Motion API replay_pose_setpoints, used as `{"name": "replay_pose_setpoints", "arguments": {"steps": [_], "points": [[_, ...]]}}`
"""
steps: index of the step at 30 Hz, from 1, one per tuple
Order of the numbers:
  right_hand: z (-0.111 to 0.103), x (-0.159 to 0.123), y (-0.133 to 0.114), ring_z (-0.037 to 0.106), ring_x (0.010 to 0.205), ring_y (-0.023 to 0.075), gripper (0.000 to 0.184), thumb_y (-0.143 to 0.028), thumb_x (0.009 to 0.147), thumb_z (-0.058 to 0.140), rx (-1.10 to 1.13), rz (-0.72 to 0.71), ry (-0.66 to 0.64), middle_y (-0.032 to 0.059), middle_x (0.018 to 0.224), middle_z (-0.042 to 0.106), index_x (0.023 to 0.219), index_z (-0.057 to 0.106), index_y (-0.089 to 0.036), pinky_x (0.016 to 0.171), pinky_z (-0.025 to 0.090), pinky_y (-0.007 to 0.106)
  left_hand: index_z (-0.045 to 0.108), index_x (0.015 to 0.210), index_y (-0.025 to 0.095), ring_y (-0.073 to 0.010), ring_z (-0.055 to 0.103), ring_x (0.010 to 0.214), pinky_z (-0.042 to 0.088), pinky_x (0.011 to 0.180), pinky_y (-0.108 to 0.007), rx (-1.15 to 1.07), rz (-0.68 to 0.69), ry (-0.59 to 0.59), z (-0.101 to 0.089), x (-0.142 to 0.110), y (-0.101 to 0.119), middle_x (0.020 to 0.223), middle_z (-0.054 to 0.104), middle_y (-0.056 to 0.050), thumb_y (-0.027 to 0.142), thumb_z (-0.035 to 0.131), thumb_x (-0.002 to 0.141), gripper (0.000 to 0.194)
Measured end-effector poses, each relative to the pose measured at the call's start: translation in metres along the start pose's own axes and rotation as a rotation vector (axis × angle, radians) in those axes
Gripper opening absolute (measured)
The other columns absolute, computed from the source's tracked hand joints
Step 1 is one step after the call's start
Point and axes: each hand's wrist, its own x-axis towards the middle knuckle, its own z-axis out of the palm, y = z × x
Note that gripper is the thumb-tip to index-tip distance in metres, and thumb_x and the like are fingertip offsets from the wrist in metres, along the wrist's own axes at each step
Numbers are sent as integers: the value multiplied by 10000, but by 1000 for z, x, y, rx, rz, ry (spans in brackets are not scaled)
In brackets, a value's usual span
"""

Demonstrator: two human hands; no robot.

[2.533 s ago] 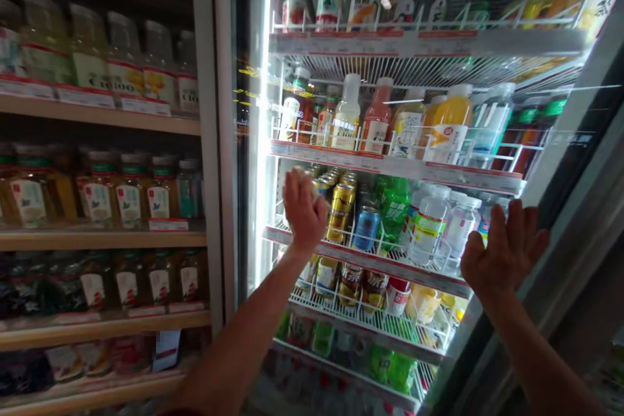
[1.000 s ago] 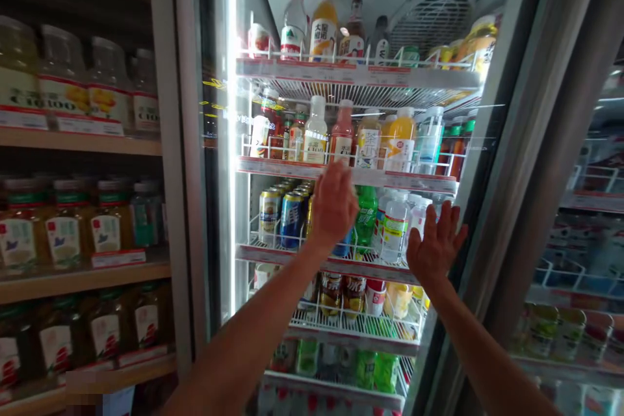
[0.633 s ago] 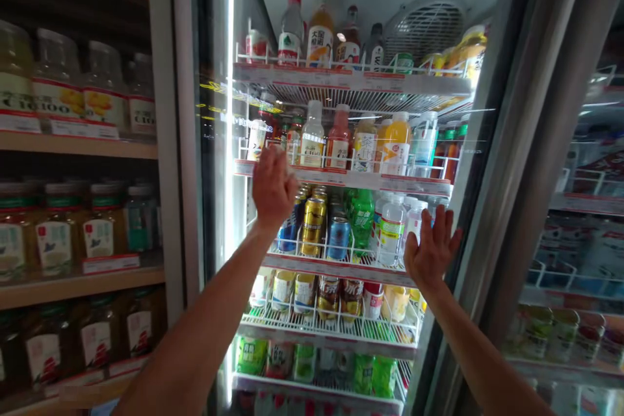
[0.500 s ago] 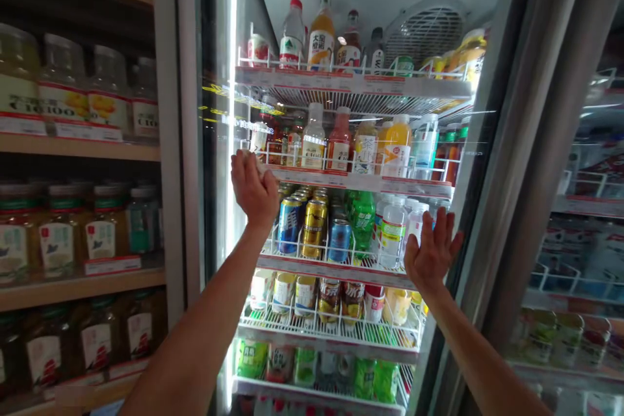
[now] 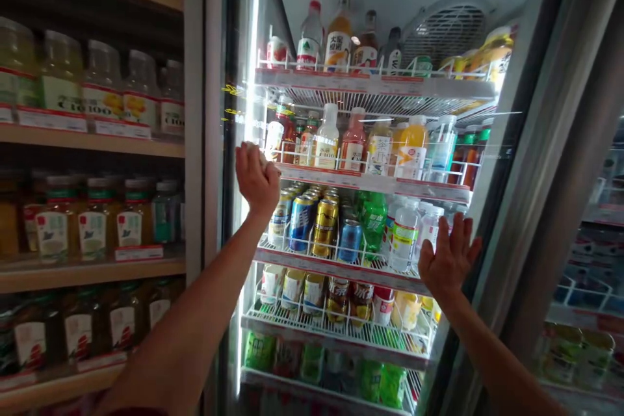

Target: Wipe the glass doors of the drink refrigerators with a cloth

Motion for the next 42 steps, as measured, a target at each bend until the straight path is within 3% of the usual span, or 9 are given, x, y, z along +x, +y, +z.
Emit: {"name": "replay_pose_setpoints", "arguments": {"steps": [3,6,9,15,22,25,31,37,42], "points": [[-3,5,-1,205,1353,311,572,-317,855,385,38,-21,19,154,1462,246,1397,257,-187,1042,157,575,415,1268,94,-239,246,1342,268,1105,-429,-23,121,-81,8,-14,42,1423,338,-107,312,375,865,460],[-7,33,3,264,1333,303,538,-296,861,371,99,-95,64,154,1441,297,1381,298,-177,1046,161,573,428,1271,132,-200,222,1354,271,1109,-394,-111,577,-339,12,-27,92,1403,377,-89,253,386,837,452],[-9,73,9,256,1333,314,545,-314,860,375,75,-49,104,163,1437,302,1375,316,-147,1047,153,588,437,1267,143,-182,229,1352,264,1111,-375,-144,847,-462,14,-15,97,1381,413,-73,244,398,831,449],[-8,100,17,231,1347,292,568,-334,870,356,2,23,69,139,1454,276,1399,261,-147,1059,181,556,390,1308,161,-235,236,1349,280,1091,-463,-6,-6,-12,36,32,85,1406,366,-99,220,385,827,485],[-4,92,25,243,1344,278,562,-313,863,369,-18,-29,95,144,1444,299,1392,274,-149,1062,189,519,423,1289,150,-184,291,1326,245,1116,-370,-181,970,-554,55,-6,206,1394,401,-51,233,395,836,461],[-5,93,26,268,1337,263,548,-311,861,377,-20,-35,116,132,1436,321,1383,296,-165,1064,206,502,461,1255,138,-189,308,1318,254,1111,-380,-140,835,-492,52,18,185,1377,423,-60,243,371,849,429],[-5,94,25,287,1330,261,551,-287,854,403,-15,-36,141,121,1424,346,1386,290,-197,1055,233,505,438,1266,87,-270,268,1332,276,1083,-480,-11,31,-100,57,67,133,1395,371,-150,231,392,821,470],[-5,93,26,308,1319,276,561,-286,854,402,-12,-50,151,127,1415,360,1394,277,-202,1049,240,516,474,1243,108,-199,334,1302,249,1108,-359,-162,882,-404,72,-1,226,1357,448,-69,207,349,843,431],[-7,94,27,274,1335,262,574,-295,856,406,-26,-56,111,119,1433,331,1401,253,-200,1064,220,504,409,1299,102,-237,261,1337,219,1109,-431,-61,603,-410,77,32,214,1408,368,-106,286,358,853,485]]}}
